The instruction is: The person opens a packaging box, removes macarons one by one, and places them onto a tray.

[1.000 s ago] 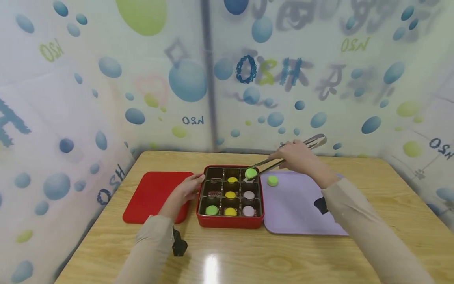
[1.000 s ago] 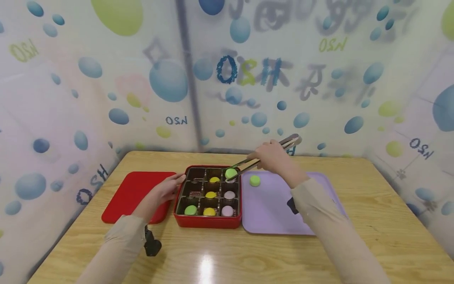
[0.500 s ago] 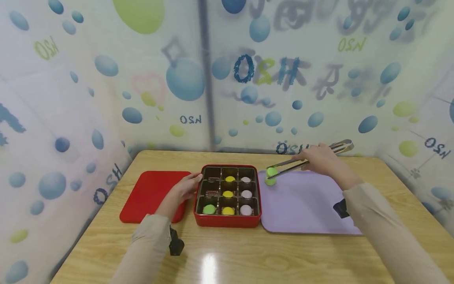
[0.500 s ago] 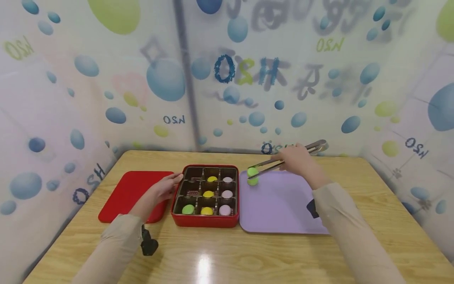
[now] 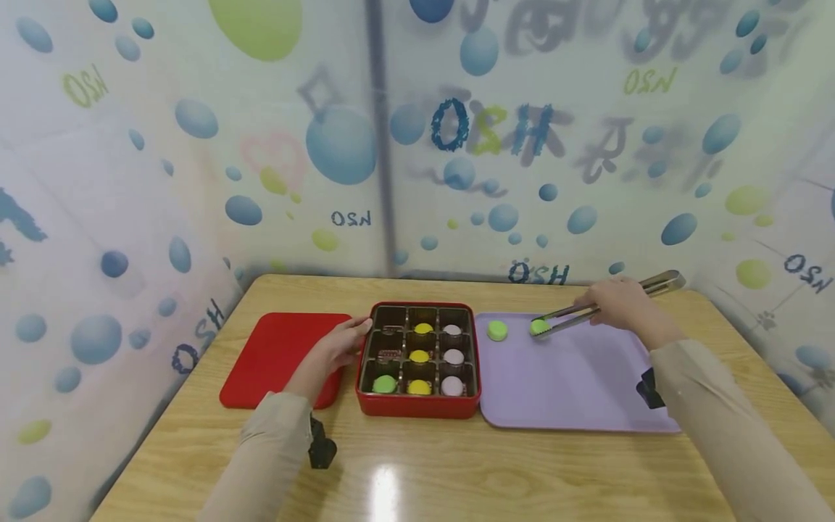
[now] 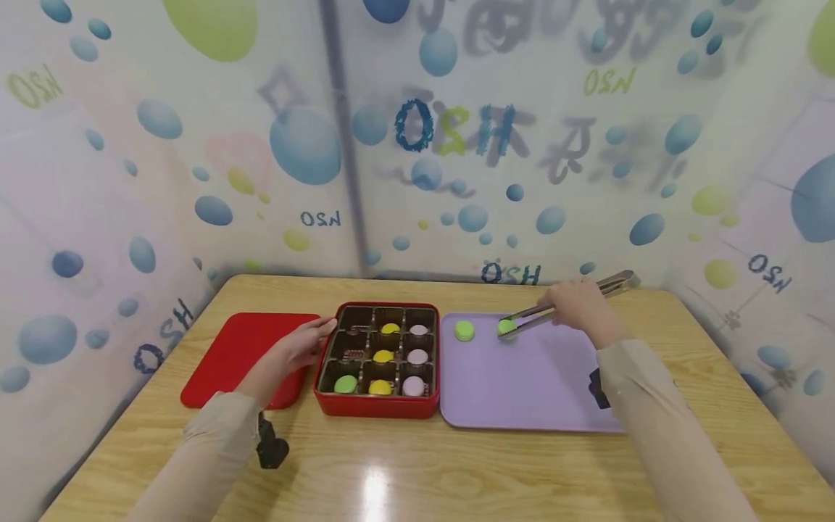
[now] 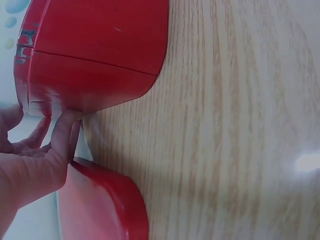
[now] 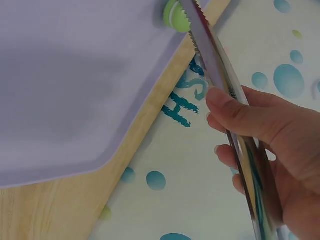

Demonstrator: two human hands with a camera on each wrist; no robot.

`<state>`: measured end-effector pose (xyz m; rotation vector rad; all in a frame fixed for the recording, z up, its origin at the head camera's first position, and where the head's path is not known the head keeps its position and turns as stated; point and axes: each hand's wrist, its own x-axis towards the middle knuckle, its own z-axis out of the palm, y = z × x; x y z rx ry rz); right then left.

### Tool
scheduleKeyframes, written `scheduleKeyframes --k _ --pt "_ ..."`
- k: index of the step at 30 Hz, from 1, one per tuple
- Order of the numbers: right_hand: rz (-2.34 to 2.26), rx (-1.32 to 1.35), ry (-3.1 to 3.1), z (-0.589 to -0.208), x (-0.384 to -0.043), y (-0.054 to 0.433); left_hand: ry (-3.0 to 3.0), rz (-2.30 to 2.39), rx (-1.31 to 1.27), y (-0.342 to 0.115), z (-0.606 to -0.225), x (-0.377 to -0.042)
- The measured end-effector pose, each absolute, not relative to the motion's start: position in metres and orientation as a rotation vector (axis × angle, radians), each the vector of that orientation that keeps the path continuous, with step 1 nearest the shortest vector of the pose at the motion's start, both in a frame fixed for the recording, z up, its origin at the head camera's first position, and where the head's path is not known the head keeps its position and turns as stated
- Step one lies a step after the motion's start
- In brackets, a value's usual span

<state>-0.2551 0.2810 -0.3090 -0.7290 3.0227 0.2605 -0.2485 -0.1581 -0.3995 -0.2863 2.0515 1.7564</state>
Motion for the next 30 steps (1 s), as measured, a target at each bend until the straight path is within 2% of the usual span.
scheduleKeyframes --k 20,30 --pt "0.169 -0.595 2.978 -0.319 -0.244 0.291 2.043 1.768 -0.248 -0.151 -0.400 -0.250" --pt "0.087 -0.770 3.079 -0.300 -0.234 0.262 2.058 1.762 -0.287 -0.157 -0.401 -0.249"
